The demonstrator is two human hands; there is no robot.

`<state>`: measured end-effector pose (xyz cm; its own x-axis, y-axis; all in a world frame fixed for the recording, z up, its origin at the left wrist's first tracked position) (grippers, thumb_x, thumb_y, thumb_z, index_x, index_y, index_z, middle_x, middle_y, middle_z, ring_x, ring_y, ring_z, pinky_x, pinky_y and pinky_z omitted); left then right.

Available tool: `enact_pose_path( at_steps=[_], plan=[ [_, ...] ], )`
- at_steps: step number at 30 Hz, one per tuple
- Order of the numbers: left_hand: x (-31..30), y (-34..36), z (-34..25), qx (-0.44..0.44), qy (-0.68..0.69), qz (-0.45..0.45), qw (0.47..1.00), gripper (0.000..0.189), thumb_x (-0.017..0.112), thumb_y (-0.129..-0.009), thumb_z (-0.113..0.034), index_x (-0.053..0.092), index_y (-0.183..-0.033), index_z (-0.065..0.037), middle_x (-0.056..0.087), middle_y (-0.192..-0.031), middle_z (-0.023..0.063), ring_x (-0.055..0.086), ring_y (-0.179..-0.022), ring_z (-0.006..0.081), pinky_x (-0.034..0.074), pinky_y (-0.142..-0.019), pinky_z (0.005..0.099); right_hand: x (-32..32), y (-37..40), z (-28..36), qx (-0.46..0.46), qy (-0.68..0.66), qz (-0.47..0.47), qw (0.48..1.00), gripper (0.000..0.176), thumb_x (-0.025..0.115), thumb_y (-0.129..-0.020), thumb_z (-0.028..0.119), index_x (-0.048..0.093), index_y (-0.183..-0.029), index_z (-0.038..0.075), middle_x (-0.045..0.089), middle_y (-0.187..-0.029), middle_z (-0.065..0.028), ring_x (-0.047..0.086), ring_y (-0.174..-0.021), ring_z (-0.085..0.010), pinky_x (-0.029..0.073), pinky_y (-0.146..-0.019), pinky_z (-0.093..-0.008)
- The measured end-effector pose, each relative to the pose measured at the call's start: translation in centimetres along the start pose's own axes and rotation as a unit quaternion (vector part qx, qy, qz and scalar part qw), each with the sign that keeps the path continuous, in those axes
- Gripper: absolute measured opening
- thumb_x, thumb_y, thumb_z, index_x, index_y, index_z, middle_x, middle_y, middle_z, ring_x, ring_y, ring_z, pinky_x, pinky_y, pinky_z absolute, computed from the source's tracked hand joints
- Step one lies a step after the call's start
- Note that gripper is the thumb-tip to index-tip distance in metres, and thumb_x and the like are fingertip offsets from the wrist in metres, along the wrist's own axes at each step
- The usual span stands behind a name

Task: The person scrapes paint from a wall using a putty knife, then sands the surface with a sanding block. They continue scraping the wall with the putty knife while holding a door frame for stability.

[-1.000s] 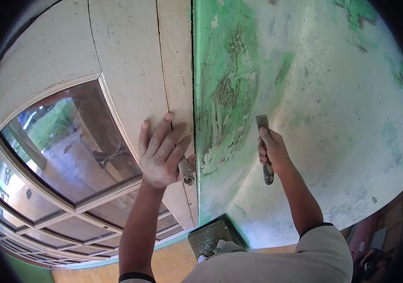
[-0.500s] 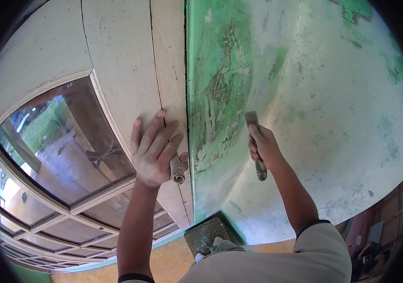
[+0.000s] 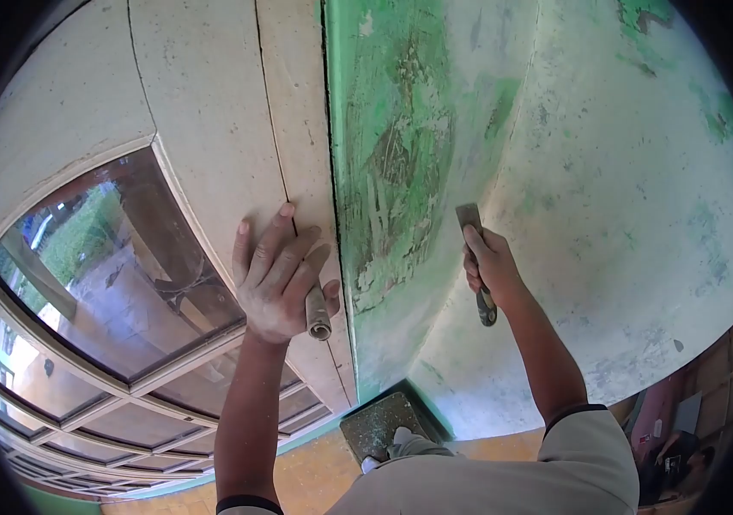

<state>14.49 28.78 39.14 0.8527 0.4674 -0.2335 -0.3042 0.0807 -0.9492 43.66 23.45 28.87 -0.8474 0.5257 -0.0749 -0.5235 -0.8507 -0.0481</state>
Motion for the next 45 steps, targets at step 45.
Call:
enact_pose_path(
  at_steps=[45],
  plan=[
    [-0.6,0.1,0.0,0.004,0.04,-0.023,0.999,0.03,0.051,-0.082,-0.034,0.067,-0.074,-0.01,0.064,-0.074,0.0022,0.062,-0.092,0.0252,0.03,-0.106,0.0501,2.2,-0.5,4.2,-0.015,0.069,0.036,0.997,0.038,0.047,-0.095,0.038,0.045,-0.071,0.009,0.041,-0.049,0.0,0.038,-0.035,-0.0094,0.032,-0.035,-0.0255]
  ],
)
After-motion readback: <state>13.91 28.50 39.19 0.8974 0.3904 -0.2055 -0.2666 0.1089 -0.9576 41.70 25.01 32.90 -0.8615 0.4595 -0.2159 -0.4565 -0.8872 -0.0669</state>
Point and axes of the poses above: each hand's wrist, its own y-axis away from the middle knuckle, its own x-axis out of the palm, z = x × y, the point moved 9 cm from there along -y, towards the middle knuckle
